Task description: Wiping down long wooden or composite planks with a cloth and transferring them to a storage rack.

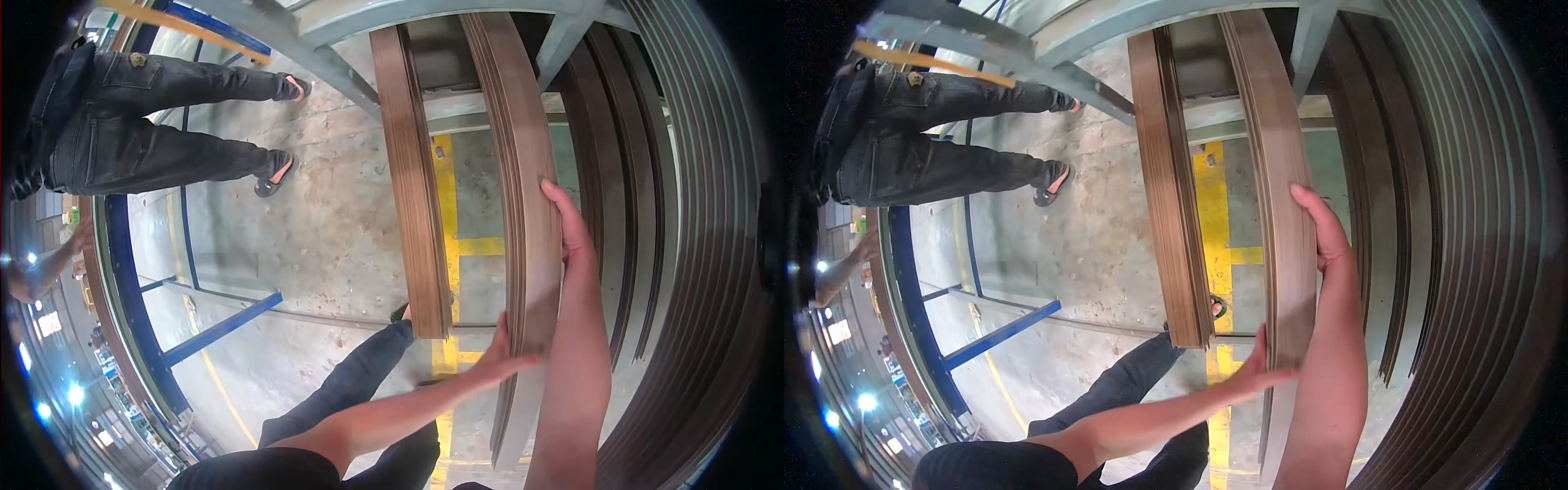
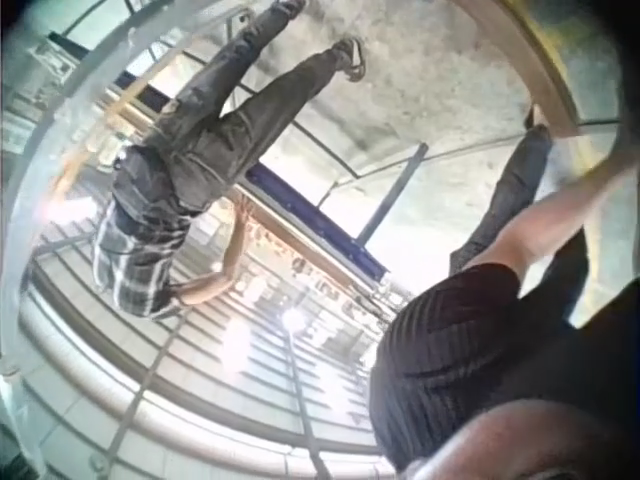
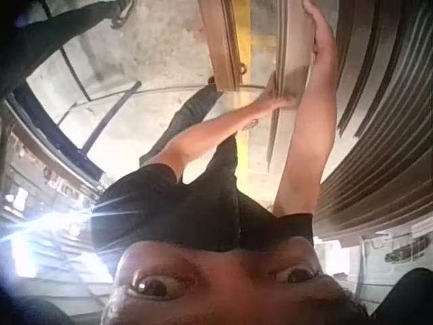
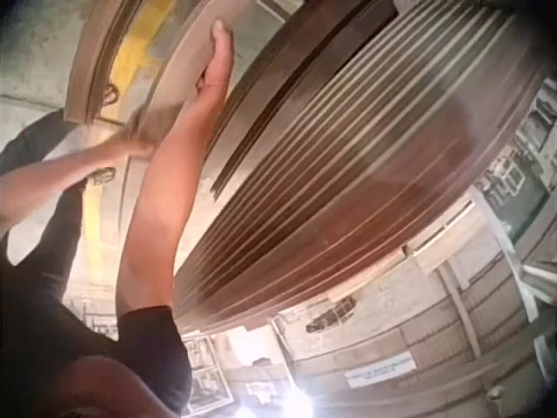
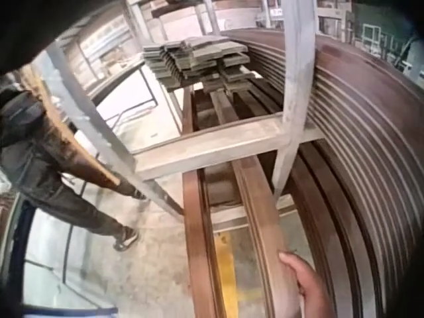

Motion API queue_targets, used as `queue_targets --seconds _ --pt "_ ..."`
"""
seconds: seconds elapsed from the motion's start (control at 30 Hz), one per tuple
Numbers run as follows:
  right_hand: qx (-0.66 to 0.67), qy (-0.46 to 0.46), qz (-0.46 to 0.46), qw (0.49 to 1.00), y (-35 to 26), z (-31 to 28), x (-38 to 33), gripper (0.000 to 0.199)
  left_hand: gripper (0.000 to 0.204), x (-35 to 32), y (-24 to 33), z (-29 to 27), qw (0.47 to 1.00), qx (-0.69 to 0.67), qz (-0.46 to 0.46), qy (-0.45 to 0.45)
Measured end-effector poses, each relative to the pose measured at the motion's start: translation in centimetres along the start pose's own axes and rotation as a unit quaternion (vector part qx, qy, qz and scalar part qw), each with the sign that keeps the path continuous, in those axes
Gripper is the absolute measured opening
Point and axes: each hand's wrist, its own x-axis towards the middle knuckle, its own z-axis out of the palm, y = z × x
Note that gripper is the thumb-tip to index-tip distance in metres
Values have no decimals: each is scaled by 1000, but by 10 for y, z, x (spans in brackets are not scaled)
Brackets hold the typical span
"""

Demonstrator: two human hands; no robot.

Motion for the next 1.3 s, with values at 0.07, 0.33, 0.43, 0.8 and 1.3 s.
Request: queue_targets --seconds 0.07,0.33,0.43,0.8,1.3 --pt "-8 73 -31 997 23 9 -22 71 148 -35 -27 10 1000 -1 -12 2" --pt "-13 0 -12 1000 178 -84 -70 83 138 -114 -130 16 986 108 -125 -23" --pt "-11 -38 -45 998 229 -109 -80 93 137 -131 -164 10 979 117 -152 -69" --pt "38 -80 -69 994 321 -150 -136 110 66 -87 136 2 862 422 275 48" --pt "53 -103 -64 991 377 -180 -199 127 75 238 245 -99 988 -67 132 41"
